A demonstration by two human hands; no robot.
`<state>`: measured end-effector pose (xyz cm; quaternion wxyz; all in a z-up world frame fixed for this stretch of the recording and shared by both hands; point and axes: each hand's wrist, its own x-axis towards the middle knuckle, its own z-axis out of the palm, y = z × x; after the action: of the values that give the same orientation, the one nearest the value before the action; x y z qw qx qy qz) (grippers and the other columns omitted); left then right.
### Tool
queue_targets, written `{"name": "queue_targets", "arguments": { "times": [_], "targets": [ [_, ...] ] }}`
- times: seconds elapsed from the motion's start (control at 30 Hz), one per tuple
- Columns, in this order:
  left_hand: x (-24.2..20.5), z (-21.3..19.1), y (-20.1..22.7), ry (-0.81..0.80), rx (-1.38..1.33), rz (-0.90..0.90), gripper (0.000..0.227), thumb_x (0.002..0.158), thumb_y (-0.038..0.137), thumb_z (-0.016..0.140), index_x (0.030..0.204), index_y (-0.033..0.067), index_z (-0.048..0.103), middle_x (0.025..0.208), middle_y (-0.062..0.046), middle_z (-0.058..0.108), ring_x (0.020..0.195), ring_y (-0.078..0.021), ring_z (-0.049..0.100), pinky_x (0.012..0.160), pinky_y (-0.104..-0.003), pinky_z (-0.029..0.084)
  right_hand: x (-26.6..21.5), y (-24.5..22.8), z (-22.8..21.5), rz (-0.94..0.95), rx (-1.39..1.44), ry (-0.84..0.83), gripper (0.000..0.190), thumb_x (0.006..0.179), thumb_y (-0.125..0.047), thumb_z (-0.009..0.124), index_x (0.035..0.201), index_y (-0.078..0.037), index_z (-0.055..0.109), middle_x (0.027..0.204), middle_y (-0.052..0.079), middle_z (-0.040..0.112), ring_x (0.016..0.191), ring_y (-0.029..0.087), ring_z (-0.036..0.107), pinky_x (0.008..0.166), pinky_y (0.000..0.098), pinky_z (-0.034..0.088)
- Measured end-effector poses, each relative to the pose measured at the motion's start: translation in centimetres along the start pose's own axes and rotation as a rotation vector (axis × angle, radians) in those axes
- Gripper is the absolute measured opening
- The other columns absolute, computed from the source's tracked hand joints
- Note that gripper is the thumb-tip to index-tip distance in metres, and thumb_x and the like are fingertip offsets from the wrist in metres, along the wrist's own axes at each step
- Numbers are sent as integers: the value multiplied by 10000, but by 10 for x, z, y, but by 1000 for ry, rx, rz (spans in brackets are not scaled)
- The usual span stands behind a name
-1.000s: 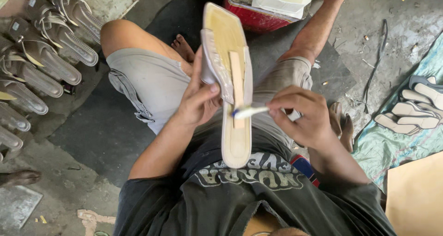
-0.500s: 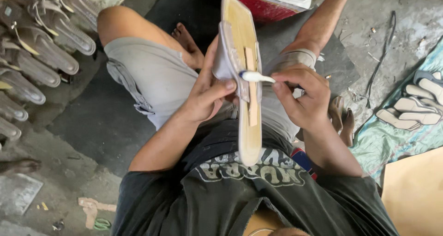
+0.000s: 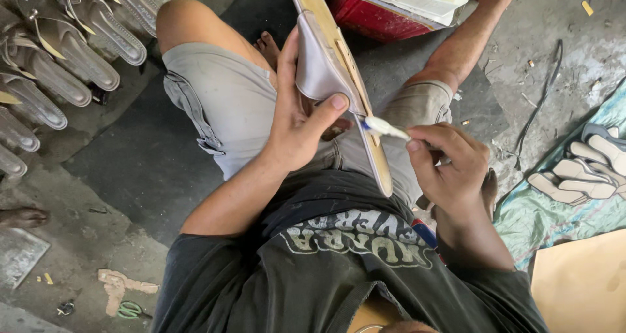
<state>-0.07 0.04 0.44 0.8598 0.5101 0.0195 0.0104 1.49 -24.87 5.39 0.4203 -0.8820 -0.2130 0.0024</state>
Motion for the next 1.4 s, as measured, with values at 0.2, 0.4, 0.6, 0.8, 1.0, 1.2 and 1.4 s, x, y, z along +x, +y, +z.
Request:
{"name": "queue_targets", "arguments": {
  "times": [0.2, 0.4, 0.6, 0.8, 1.0, 1.2, 1.4],
  "targets": [
    [-2, 1, -1, 1, 36, 12, 941, 1052, 134, 704, 1665, 156, -9, 1556, -144, 400, 1223, -212, 643, 857, -326, 673, 0, -3, 0, -9, -29, 44, 140, 982, 16, 756, 1105, -33, 711, 889, 108, 714, 672, 130, 678, 587, 233, 484],
    [0, 1, -3, -15, 110, 41, 920, 1060, 145, 686, 1666, 174, -7, 1565, -139, 388, 1279, -218, 625, 904, -340, 643, 0, 3, 2, -54, -15, 38, 141, 984, 24, 754, 1104, -18, 694, 962, 121, 730, 714, 130, 673, 572, 217, 490],
    [4, 1, 0, 52, -78, -8, 933, 1050, 124, 686, 1677, 201, -1, 1506, -148, 451, 1146, -233, 696, 781, -356, 680, -6, 13, 6, -67, 161, 15, 147, 968, 32, 747, 1081, 1, 658, 1008, 136, 716, 787, 148, 664, 633, 219, 485],
    [14, -11, -7, 145, -223, -110, 933, 1030, 128, 670, 1653, 309, -1, 1500, -119, 483, 1161, -251, 695, 755, -427, 667, -9, -5, 0, 22, 387, 49, 174, 896, -52, 708, 1033, -8, 611, 952, 118, 680, 806, 124, 631, 705, 234, 471],
    [30, -16, -37, 87, -175, -189, 892, 1061, 257, 658, 1647, 292, -14, 1523, -164, 478, 1235, -290, 630, 952, -462, 571, 0, -2, 14, -93, 214, 185, 272, 806, -37, 856, 936, 0, 620, 879, 99, 668, 661, 56, 525, 603, 226, 394],
    [29, -25, -30, -20, 1320, 569, 1103, 718, 526, 864, 1570, 129, 287, 1560, -253, 317, 1393, -453, 418, 1135, -586, 370, 9, 40, 10, 158, 366, 300, 220, 962, -30, 881, 1014, 21, 673, 890, 33, 676, 735, 51, 562, 678, 205, 434],
    [43, -21, -33, -101, 1292, 628, 856, 887, 389, 936, 1537, 108, 455, 1509, -76, 533, 1425, -302, 495, 1200, -493, 414, 19, 70, -5, 163, 382, 225, 276, 941, -159, 815, 1076, 30, 664, 976, 35, 680, 847, 73, 625, 779, 221, 502]
  ]
}}
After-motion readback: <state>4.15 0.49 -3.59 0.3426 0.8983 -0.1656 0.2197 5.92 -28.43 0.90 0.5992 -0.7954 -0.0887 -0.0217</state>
